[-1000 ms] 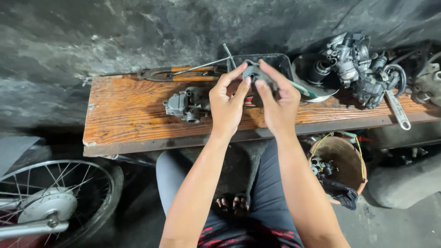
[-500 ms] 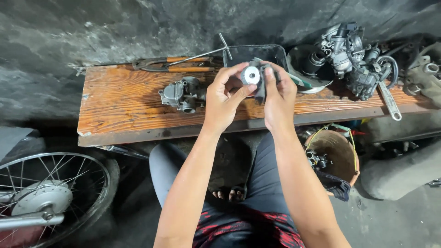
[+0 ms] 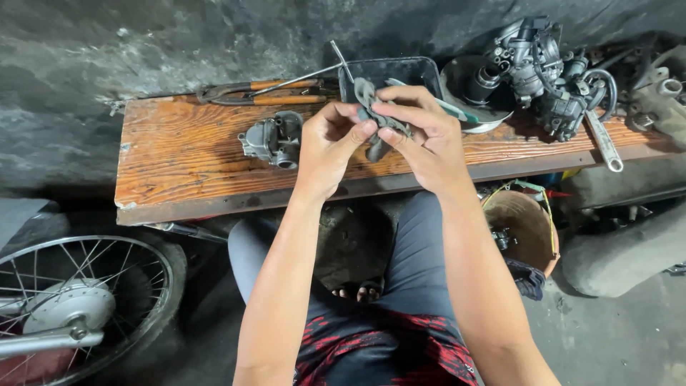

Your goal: Cleaning and inspecting motorcycle carburetor components using a toothbrush and a cloth on a workbench.

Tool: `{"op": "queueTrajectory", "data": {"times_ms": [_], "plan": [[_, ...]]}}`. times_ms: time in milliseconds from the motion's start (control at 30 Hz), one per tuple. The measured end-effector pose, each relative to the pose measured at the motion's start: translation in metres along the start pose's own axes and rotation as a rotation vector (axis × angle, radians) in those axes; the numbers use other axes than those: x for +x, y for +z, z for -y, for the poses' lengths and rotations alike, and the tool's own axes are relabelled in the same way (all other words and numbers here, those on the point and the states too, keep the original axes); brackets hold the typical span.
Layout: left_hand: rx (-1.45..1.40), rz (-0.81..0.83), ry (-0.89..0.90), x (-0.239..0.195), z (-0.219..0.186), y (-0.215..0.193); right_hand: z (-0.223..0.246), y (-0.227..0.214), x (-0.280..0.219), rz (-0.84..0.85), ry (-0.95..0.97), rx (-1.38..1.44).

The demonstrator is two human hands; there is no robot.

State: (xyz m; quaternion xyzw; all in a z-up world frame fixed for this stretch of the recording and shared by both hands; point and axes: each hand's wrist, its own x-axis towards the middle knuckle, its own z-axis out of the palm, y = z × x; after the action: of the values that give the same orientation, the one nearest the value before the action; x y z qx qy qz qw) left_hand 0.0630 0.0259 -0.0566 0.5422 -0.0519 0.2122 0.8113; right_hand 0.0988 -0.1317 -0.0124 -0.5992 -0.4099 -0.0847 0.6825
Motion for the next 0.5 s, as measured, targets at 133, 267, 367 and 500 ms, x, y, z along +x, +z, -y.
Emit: {"op": "queueTrajectory", "data": {"times_ms": [133, 267, 367, 500], "plan": [[-0.008, 0.026, -0.021, -0.003, 0.002, -0.004, 0.004, -0.008, 0.0, 0.041, 0.024, -0.055], [0.022, 0.06, 0.011, -0.007, -0.002, 0.0, 0.001, -0.008, -0.005, -0.034, 0.033, -0.093], [0.046, 0.047, 0.022, -0.009, -0.008, 0.002, -0.002, -0.002, -0.008, -0.126, 0.05, -0.135], [0.1, 0.039, 0.07, -0.013, -0.015, 0.01, -0.003, 0.004, -0.013, -0.276, 0.06, -0.243]]}}
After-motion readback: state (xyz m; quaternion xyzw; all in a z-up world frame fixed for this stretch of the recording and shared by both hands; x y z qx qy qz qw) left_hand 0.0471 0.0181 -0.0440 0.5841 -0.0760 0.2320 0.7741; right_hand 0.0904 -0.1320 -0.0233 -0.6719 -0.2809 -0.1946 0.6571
